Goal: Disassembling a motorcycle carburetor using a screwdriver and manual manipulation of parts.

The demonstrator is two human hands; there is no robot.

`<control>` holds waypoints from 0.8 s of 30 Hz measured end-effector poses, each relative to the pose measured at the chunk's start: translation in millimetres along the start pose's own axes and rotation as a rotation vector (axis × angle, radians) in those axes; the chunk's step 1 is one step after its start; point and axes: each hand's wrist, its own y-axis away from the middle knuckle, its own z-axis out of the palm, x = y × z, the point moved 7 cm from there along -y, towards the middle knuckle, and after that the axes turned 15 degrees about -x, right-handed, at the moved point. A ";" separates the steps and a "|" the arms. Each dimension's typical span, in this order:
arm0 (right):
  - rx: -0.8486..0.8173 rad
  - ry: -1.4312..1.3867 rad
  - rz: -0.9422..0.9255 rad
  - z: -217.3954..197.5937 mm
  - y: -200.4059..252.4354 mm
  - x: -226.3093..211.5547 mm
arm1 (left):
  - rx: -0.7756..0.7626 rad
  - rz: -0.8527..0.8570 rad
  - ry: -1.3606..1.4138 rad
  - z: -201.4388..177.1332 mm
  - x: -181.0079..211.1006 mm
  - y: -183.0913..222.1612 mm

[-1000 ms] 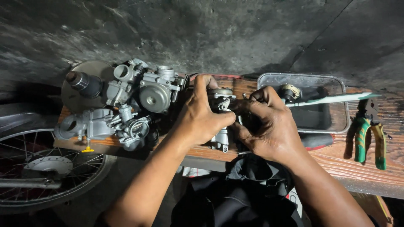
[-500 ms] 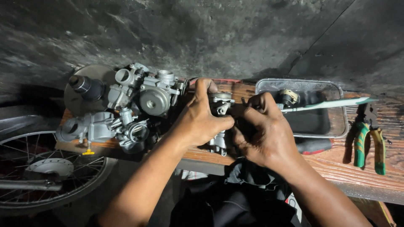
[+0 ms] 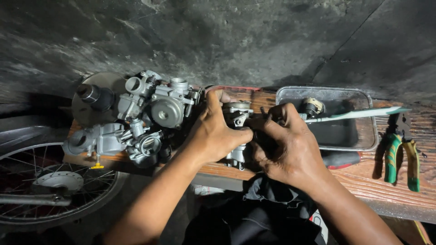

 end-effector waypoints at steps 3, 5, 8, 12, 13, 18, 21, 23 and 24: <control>0.021 0.030 -0.042 -0.8 1.6 0.2 | -0.033 -0.033 -0.036 -0.4 4.7 3.8; 0.015 0.090 -0.107 -0.4 4.5 -0.8 | -0.075 -0.074 -0.074 0.0 12.8 11.3; -0.001 0.265 -0.078 6.4 8.8 11.4 | -0.033 0.025 -0.023 6.2 5.3 0.5; 0.042 0.276 -0.154 -10.7 25.5 2.8 | 0.036 0.053 -0.061 5.6 -0.9 -0.7; 0.108 0.298 -0.188 -22.7 36.6 -1.5 | 0.054 0.098 -0.039 5.8 -2.5 -0.8; 0.359 0.429 -0.125 -42.6 108.4 11.3 | -0.005 0.077 0.040 10.8 -8.0 4.2; 0.400 0.492 0.021 -35.8 145.7 46.6 | -0.032 0.083 0.099 14.6 -11.0 3.0; 0.305 0.623 0.269 -24.0 171.9 86.4 | 0.042 0.132 0.107 12.9 -12.6 0.8; 0.304 0.623 0.275 -22.2 178.2 95.1 | 0.037 0.132 0.106 13.5 -12.0 0.2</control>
